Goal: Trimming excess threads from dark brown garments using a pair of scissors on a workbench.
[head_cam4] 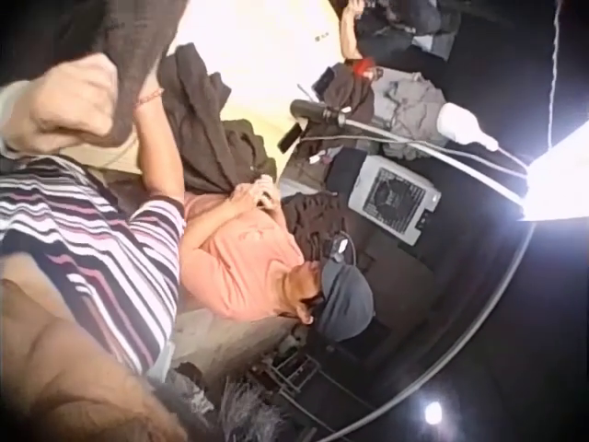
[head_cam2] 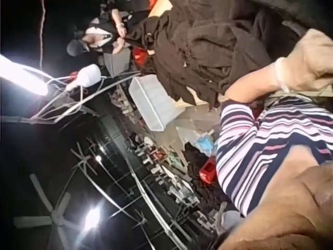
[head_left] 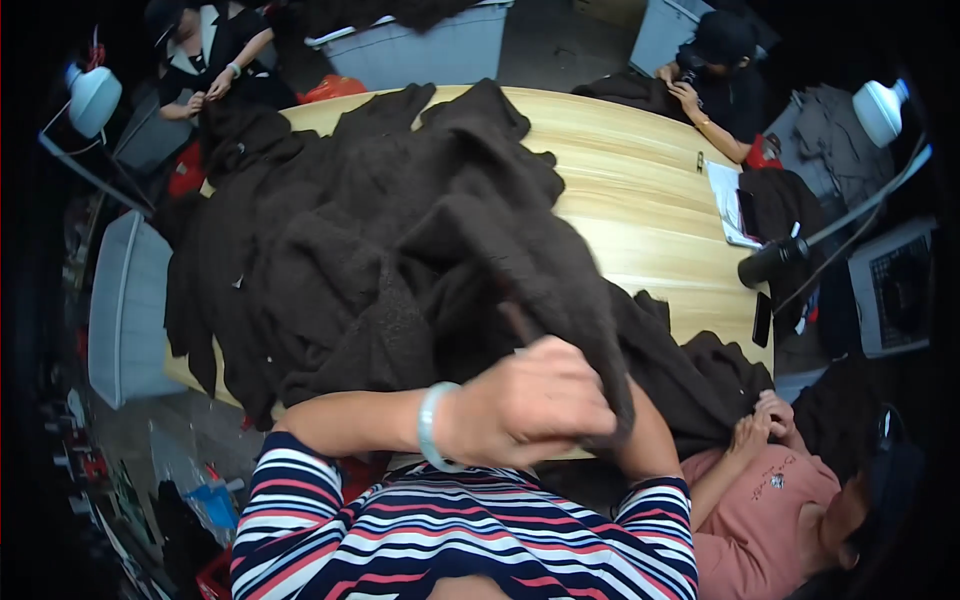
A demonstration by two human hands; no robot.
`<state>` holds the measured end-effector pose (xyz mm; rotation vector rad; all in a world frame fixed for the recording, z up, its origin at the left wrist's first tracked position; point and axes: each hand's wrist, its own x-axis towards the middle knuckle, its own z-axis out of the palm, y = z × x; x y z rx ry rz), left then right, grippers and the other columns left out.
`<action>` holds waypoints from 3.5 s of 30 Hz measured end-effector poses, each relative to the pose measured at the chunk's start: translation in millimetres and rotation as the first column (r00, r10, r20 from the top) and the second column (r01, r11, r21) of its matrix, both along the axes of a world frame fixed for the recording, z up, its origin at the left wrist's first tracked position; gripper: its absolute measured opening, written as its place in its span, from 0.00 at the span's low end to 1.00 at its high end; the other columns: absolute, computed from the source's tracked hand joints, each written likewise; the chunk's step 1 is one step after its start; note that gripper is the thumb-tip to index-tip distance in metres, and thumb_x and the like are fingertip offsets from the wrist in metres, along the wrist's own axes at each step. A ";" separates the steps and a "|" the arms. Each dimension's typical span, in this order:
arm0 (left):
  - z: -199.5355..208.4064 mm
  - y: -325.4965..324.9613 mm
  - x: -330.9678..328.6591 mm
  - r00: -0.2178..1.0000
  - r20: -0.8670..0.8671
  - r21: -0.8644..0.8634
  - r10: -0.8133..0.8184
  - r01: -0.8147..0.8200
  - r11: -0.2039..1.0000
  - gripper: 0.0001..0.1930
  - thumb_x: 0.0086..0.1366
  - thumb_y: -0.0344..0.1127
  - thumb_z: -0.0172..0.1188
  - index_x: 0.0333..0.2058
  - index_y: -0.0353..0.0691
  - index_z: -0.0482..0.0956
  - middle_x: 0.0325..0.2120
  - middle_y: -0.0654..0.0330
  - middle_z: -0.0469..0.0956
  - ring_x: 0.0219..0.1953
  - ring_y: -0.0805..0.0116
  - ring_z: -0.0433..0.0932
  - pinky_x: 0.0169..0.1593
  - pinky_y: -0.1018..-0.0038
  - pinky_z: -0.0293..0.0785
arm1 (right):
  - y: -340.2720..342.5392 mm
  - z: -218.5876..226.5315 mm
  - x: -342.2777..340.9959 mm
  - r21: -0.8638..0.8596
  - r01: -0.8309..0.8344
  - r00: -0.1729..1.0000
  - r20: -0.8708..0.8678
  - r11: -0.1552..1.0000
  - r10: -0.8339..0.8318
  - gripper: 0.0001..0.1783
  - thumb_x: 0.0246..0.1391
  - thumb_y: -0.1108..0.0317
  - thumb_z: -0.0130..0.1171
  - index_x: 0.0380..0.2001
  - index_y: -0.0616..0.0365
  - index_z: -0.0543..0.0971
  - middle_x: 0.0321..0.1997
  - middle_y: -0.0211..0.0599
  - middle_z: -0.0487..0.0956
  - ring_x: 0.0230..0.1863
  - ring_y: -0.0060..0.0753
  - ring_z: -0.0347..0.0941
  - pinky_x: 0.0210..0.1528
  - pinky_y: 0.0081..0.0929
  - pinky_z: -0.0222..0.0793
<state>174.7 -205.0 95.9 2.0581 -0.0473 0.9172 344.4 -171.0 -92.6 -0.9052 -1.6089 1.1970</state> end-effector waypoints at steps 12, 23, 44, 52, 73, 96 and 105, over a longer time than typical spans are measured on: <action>-71.9 56.3 125.8 0.844 0.176 -0.020 0.508 -0.512 0.859 0.11 0.53 0.29 0.66 0.37 0.41 0.80 0.41 0.60 0.80 0.54 0.54 0.73 0.54 0.61 0.69 | 77.0 72.6 375.1 0.482 0.673 0.426 0.369 0.561 -0.826 0.26 0.66 0.63 0.49 0.61 0.68 0.66 0.63 0.44 0.70 0.60 0.35 0.69 0.62 0.31 0.65; -161.7 -34.2 -76.2 0.057 -0.571 0.611 0.819 -0.636 0.471 0.49 0.42 0.38 0.73 0.65 0.48 0.61 0.64 0.40 0.54 0.66 0.41 0.54 0.64 0.44 0.50 | 32.5 28.7 206.4 -0.224 0.552 0.519 0.846 0.803 -0.121 0.16 0.56 0.62 0.59 0.34 0.68 0.77 0.22 0.42 0.80 0.22 0.34 0.78 0.28 0.35 0.72; -52.3 216.6 -421.7 -0.561 -0.174 0.459 0.809 -0.773 -0.437 0.50 0.50 0.61 0.68 0.65 0.39 0.59 0.58 0.35 0.67 0.61 0.37 0.65 0.63 0.54 0.62 | 2.2 67.1 -21.4 -0.007 0.270 0.625 0.762 0.963 -0.170 0.21 0.57 0.65 0.58 0.52 0.62 0.73 0.36 0.57 0.79 0.40 0.57 0.77 0.43 0.44 0.71; -166.7 -20.7 -359.4 -0.279 -0.422 0.295 0.863 -0.942 -0.160 0.44 0.54 0.49 0.70 0.64 0.35 0.60 0.55 0.40 0.67 0.58 0.45 0.66 0.62 0.58 0.61 | -11.8 80.7 -85.6 -0.084 0.178 0.648 0.760 0.980 -0.053 0.21 0.57 0.66 0.59 0.53 0.59 0.74 0.32 0.52 0.80 0.34 0.46 0.79 0.40 0.36 0.72; -216.3 -110.6 -265.4 0.029 -0.499 0.382 0.866 -0.890 0.250 0.32 0.52 0.43 0.69 0.55 0.44 0.71 0.42 0.59 0.71 0.50 0.56 0.68 0.56 0.56 0.58 | 84.4 16.7 -275.3 -0.016 0.030 0.603 0.798 0.999 -0.006 0.27 0.45 0.63 0.67 0.48 0.59 0.71 0.39 0.59 0.80 0.43 0.62 0.78 0.46 0.47 0.72; -65.9 -31.5 -197.4 0.776 -0.522 -0.598 0.354 -0.628 0.497 0.19 0.66 0.38 0.61 0.48 0.29 0.74 0.40 0.59 0.80 0.42 0.74 0.76 0.48 0.73 0.73 | 180.7 189.4 -3.5 0.187 0.408 0.715 0.542 0.893 -0.441 0.18 0.54 0.62 0.61 0.44 0.62 0.78 0.38 0.26 0.77 0.39 0.22 0.72 0.42 0.23 0.67; -176.0 56.3 -205.3 0.837 -0.243 -0.969 0.490 -0.232 -0.085 0.22 0.63 0.35 0.65 0.52 0.31 0.73 0.49 0.55 0.78 0.52 0.62 0.75 0.58 0.68 0.71 | 179.0 115.6 -88.4 0.067 0.122 0.733 0.667 0.990 -0.135 0.24 0.57 0.48 0.62 0.32 0.62 0.75 0.16 0.34 0.74 0.18 0.27 0.73 0.24 0.28 0.69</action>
